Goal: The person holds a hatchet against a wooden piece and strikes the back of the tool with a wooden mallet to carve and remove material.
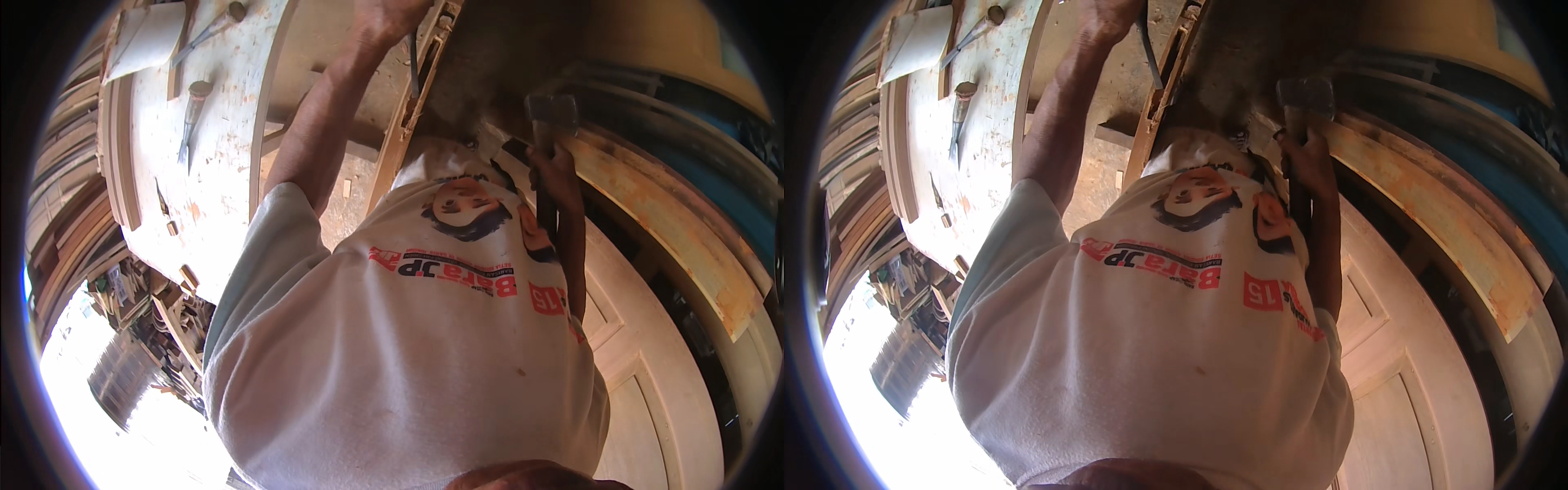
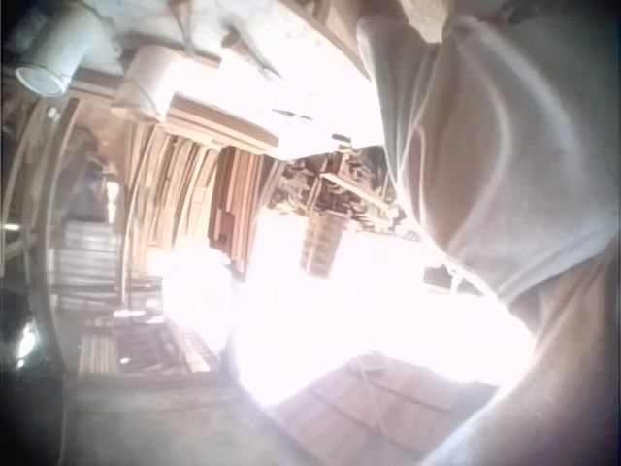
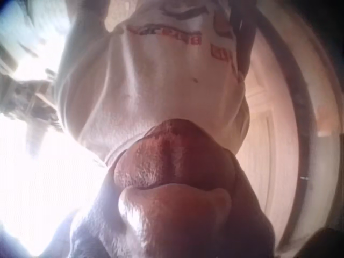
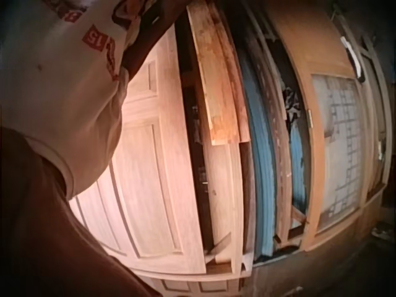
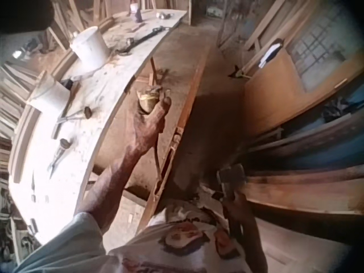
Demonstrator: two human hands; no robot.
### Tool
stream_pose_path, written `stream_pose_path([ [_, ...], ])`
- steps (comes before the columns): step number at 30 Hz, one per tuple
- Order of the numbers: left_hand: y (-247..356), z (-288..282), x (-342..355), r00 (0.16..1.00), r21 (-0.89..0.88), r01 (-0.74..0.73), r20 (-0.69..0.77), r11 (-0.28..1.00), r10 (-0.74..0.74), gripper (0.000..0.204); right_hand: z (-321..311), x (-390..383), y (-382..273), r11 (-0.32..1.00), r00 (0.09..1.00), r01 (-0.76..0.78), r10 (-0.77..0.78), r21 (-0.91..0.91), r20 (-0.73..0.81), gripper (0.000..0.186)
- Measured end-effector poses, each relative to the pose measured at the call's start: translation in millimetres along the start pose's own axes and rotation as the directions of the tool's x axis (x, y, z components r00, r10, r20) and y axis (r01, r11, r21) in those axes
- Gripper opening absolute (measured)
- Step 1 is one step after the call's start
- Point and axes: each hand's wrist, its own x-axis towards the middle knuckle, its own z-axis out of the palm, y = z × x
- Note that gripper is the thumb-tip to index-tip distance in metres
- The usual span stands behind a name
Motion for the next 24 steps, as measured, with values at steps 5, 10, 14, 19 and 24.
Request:
stream_pose_path([
  [5,-23.0,11.9,6.0,0.975,0.451,-0.195,-0.009,0.871,0.223,0.036,-0.1,1.3,9.2,1.000,0.999,-0.020,0.020,-0.011,-0.033,0.028],
  [10,-38.8,6.5,22.6,0.963,0.239,-0.269,0.078,0.933,0.258,0.037,1.5,1.3,15.8,0.998,0.997,-0.054,0.055,0.017,-0.046,0.031],
  [14,-62.8,4.1,26.6,0.949,0.458,-0.283,0.004,0.843,0.316,0.025,3.1,-1.4,15.6,0.997,0.996,-0.081,0.081,0.003,-0.044,0.032],
  [19,-18.8,21.6,28.2,0.915,0.280,0.398,-0.049,0.874,-0.401,0.020,7.8,4.3,6.3,0.994,0.991,-0.113,0.113,0.004,-0.073,0.031],
  [24,-48.7,5.7,34.4,0.959,0.373,0.237,0.057,0.897,-0.277,0.019,12.6,12.4,-4.4,0.994,0.994,-0.108,0.107,-0.009,-0.036,0.026],
])
